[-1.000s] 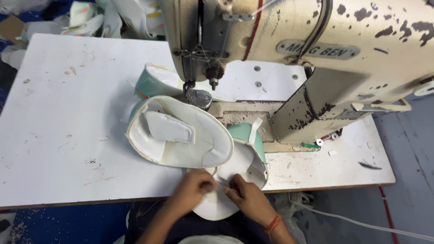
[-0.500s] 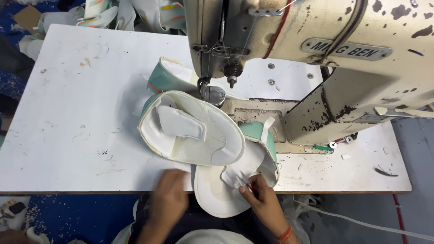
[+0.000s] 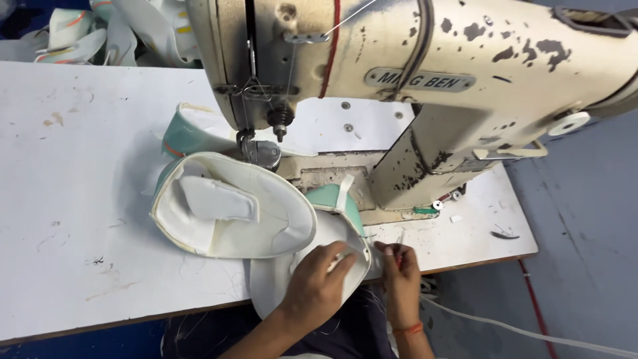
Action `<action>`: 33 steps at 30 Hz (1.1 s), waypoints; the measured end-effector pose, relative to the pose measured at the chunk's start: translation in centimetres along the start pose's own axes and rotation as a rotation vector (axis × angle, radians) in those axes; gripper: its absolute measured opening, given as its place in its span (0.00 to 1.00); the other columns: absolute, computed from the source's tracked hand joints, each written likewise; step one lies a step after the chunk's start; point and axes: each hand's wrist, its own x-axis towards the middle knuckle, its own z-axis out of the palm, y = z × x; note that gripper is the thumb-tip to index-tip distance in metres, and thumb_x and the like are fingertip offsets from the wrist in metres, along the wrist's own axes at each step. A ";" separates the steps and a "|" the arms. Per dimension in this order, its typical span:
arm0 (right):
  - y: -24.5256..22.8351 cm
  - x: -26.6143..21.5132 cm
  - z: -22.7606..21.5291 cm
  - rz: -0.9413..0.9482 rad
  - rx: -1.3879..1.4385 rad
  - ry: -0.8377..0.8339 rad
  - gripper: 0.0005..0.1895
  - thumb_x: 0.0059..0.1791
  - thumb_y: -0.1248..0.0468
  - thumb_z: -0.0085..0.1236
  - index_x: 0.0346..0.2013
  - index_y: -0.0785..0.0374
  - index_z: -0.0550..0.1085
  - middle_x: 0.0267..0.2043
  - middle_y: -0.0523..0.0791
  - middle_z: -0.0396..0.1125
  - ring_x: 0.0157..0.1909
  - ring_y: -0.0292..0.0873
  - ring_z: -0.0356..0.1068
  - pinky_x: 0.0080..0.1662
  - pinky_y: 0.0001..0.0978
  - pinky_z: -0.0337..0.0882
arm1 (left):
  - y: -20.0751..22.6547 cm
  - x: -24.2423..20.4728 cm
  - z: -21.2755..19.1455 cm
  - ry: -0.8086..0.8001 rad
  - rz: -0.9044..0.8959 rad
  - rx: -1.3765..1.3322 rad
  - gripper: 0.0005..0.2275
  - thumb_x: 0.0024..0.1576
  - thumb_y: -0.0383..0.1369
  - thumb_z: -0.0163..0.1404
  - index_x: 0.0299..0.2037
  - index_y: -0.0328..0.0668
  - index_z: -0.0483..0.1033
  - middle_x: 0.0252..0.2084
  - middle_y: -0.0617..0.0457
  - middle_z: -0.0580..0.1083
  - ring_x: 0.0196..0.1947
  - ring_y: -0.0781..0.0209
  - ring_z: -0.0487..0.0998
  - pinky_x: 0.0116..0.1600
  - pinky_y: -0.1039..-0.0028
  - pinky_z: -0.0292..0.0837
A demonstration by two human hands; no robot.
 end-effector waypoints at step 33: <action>-5.8 -3.4 -0.4 -0.415 -0.829 -0.426 0.21 0.47 0.53 0.62 0.48 0.62 0.71 0.30 0.51 0.75 0.30 0.52 0.76 0.32 0.40 0.73 | -1.5 -0.8 1.4 0.051 -0.394 -0.608 0.06 0.62 0.24 0.51 0.35 0.34 0.67 0.32 0.51 0.67 0.32 0.61 0.69 0.39 0.74 0.67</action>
